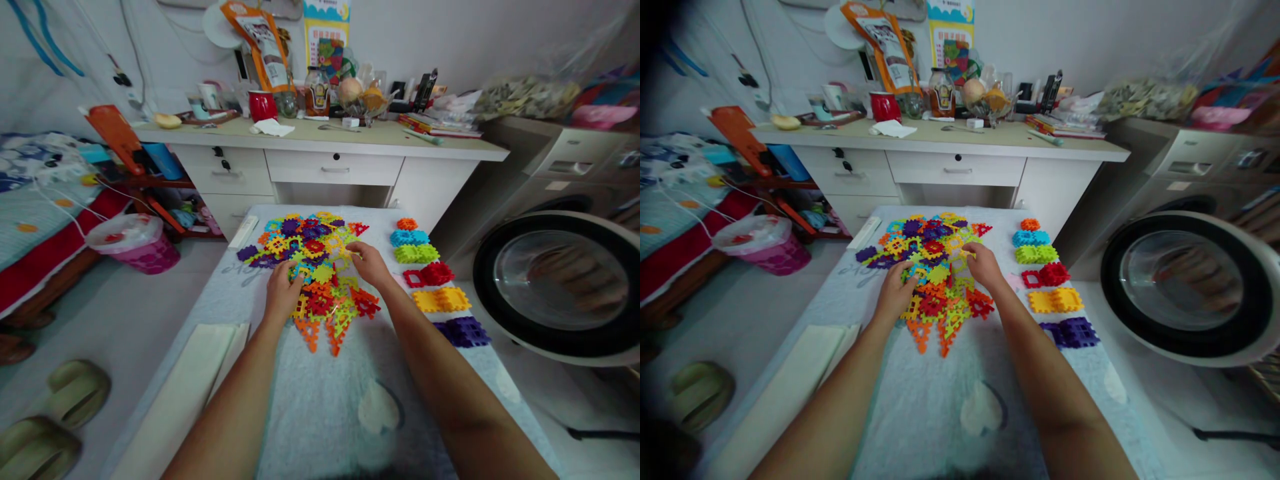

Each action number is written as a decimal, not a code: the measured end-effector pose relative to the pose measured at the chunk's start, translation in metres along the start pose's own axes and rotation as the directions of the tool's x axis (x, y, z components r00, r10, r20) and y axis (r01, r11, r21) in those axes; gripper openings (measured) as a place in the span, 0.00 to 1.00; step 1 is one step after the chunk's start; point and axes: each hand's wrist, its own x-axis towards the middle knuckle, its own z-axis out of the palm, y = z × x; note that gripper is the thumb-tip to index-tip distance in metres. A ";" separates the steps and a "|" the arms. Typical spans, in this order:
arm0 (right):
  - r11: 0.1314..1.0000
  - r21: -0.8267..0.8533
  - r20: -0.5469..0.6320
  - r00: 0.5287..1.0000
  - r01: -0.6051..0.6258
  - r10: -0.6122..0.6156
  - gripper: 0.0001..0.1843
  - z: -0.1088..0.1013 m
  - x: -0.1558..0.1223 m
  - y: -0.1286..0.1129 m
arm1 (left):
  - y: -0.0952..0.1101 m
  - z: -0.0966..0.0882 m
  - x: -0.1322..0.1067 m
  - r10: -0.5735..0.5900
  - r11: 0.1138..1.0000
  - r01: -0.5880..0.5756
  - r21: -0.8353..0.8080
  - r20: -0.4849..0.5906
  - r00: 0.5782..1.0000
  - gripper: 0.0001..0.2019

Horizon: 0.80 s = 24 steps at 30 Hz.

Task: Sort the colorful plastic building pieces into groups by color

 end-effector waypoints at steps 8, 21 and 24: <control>0.843 -0.525 0.143 0.964 -0.117 0.223 0.21 0.003 0.035 -0.006 | 0.000 -0.002 0.002 -0.004 1.000 0.004 0.010 -0.003 1.000 0.16; 0.817 -0.559 0.158 0.949 -0.142 0.272 0.24 0.007 0.027 -0.015 | 0.000 -0.002 0.001 -0.025 1.000 0.025 0.012 0.010 1.000 0.16; 0.822 -0.557 0.175 0.950 -0.121 0.258 0.26 0.003 0.026 -0.015 | 0.001 -0.002 0.001 -0.021 1.000 0.021 0.018 0.013 1.000 0.16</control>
